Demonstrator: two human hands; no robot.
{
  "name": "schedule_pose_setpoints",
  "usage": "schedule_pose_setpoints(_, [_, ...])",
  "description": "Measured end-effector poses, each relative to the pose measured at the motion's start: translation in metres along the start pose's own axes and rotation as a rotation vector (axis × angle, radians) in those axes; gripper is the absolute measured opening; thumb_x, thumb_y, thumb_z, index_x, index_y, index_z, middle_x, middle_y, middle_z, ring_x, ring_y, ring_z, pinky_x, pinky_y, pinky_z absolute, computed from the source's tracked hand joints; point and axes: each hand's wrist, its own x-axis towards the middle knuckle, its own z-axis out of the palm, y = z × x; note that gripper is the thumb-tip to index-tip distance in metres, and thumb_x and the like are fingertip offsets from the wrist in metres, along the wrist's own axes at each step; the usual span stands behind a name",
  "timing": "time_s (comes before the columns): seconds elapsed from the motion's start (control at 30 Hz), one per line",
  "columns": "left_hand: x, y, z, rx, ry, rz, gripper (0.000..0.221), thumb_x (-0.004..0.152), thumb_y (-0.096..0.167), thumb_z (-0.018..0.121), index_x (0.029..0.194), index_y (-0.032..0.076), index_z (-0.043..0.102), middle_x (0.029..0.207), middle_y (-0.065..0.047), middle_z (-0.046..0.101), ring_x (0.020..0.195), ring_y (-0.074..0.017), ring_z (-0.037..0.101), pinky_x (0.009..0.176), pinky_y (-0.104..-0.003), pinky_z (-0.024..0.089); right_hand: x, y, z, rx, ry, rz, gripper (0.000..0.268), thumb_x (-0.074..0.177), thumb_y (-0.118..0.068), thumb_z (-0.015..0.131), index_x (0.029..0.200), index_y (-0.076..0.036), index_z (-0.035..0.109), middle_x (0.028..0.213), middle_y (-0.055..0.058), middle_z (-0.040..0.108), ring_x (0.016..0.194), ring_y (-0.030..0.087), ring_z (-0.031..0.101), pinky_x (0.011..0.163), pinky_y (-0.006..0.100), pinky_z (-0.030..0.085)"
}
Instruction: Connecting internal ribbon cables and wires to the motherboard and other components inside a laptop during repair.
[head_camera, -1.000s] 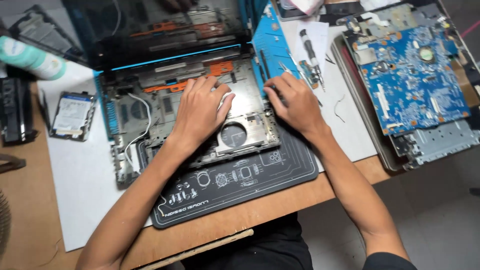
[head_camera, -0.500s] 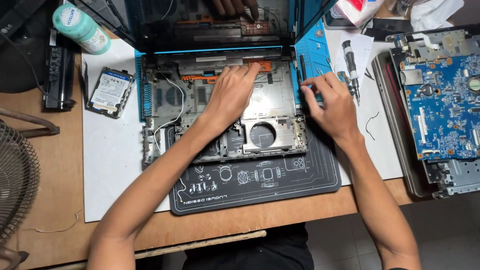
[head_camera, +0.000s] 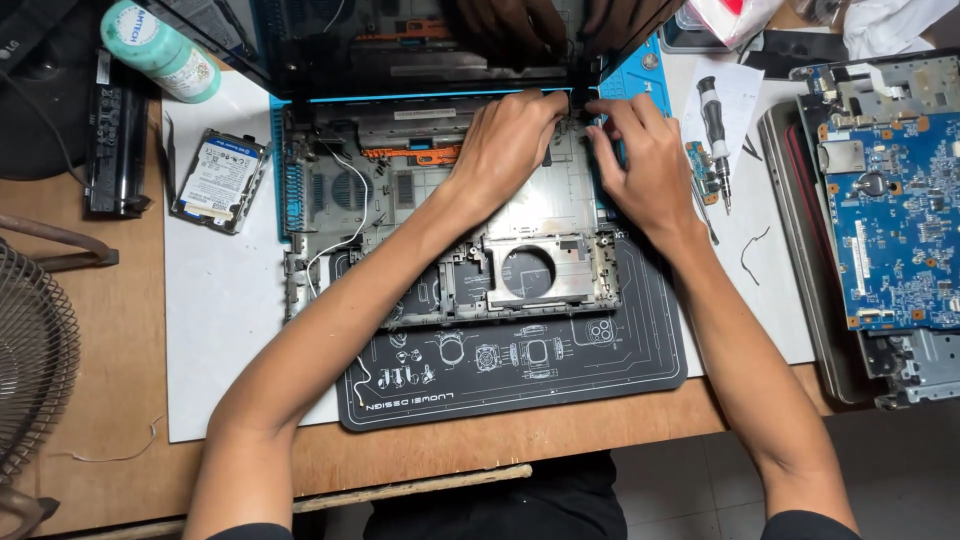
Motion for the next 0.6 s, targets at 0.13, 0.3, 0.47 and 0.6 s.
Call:
schedule_pose_setpoints(0.13, [-0.004,-0.012,0.016,-0.102,-0.063,0.037,0.017,0.097,0.001,0.051,0.096,0.003,0.068,0.066,-0.012,0.061,0.057,-0.0354,0.063,0.047,-0.047,0.05,-0.003,0.01,0.007,0.003,0.07,0.028,0.019,0.107,-0.011,0.065,0.126,-0.008,0.068,0.101,0.005,0.058,0.089,0.022,0.065,0.084,0.038,0.044])
schedule_pose_setpoints(0.3, [-0.011,-0.018,0.025,-0.135,-0.053,0.04,0.018,0.097,0.009,0.052,0.1,0.006,0.07,0.074,-0.016,0.068,0.069,-0.0436,0.07,0.054,-0.048,0.054,-0.003,0.015,0.015,-0.045,0.058,0.006,0.023,0.107,-0.017,0.066,0.13,-0.018,0.068,0.098,0.001,0.052,0.092,0.024,0.065,0.081,0.036,0.046])
schedule_pose_setpoints(0.47, [-0.01,0.002,0.004,-0.157,0.017,0.003,0.018,0.098,0.011,0.051,0.098,0.006,0.069,0.074,-0.018,0.068,0.07,-0.0453,0.069,0.053,-0.05,0.054,-0.004,0.017,0.017,-0.037,0.049,0.012,0.022,0.108,-0.019,0.064,0.13,-0.018,0.07,0.1,0.002,0.051,0.094,0.025,0.062,0.083,0.035,0.042])
schedule_pose_setpoints(0.6, [-0.009,-0.001,0.008,-0.183,0.029,-0.008,0.019,0.099,0.011,0.051,0.098,0.007,0.069,0.075,-0.016,0.07,0.071,-0.0432,0.07,0.055,-0.048,0.055,-0.003,0.014,0.014,-0.022,0.039,0.027,0.023,0.108,-0.018,0.065,0.131,-0.019,0.07,0.1,0.002,0.052,0.096,0.025,0.062,0.085,0.036,0.043])
